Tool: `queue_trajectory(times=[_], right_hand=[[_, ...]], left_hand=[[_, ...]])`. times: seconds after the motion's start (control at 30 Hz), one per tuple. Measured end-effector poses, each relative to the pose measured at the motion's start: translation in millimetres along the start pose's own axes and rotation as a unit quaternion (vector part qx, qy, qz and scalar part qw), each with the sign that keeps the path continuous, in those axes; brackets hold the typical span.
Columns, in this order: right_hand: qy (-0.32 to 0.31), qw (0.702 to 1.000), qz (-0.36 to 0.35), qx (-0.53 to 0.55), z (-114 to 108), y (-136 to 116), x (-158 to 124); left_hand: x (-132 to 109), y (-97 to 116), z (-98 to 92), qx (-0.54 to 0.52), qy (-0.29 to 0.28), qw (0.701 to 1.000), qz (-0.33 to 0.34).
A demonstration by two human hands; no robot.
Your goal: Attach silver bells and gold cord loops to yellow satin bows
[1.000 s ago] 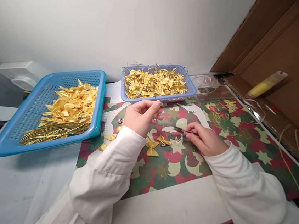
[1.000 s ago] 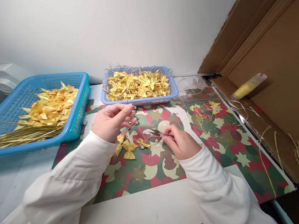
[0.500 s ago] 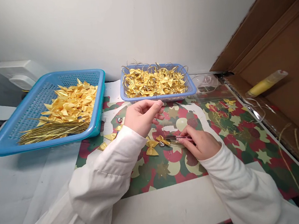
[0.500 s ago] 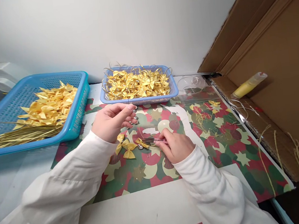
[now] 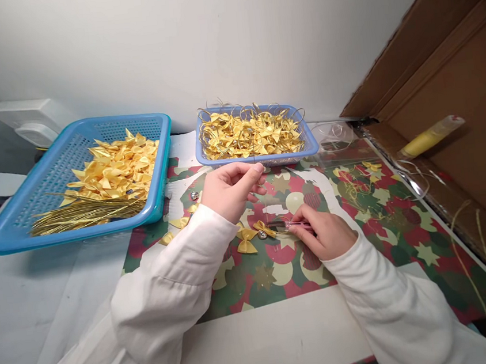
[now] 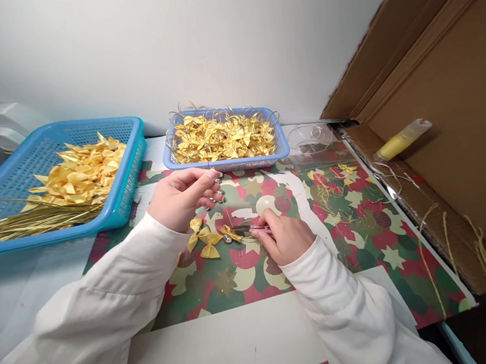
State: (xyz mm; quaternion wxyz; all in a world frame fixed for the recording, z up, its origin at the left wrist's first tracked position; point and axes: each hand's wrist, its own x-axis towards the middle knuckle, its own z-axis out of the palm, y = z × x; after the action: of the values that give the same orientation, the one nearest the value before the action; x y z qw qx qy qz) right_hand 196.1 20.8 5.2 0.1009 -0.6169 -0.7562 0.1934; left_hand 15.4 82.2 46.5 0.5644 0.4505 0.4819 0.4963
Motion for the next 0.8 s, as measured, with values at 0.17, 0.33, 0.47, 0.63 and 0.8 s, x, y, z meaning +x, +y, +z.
queue_trajectory(times=[0.17, 0.33, 0.47, 0.63, 0.8], right_hand=[[0.005, 1.0, -0.005, 0.008, 0.1, 0.1, 0.5], [0.014, 1.0, -0.012, 0.022, 1.2, 3.7, -1.2], [0.078, 0.995, 0.005, 0.058, 1.5, 22.0, 0.8], [0.183, 0.978, 0.054, -0.087, 6.5, 47.0, 8.0], [0.257, 0.964, 0.03, -0.062, 10.5, 34.1, 8.8]], left_hand=[[0.7, -2.3, 0.5, -0.006, 0.002, 1.0, 0.006], [2.4, -3.6, -0.5, -0.001, 0.008, 1.0, 0.009], [7.3, -7.3, -7.4, 0.128, 0.005, 0.99, 0.062], [15.0, -21.0, -14.7, 0.516, -0.119, 0.839, 0.124], [17.6, -25.9, -16.5, 0.618, -0.175, 0.757, 0.121]])
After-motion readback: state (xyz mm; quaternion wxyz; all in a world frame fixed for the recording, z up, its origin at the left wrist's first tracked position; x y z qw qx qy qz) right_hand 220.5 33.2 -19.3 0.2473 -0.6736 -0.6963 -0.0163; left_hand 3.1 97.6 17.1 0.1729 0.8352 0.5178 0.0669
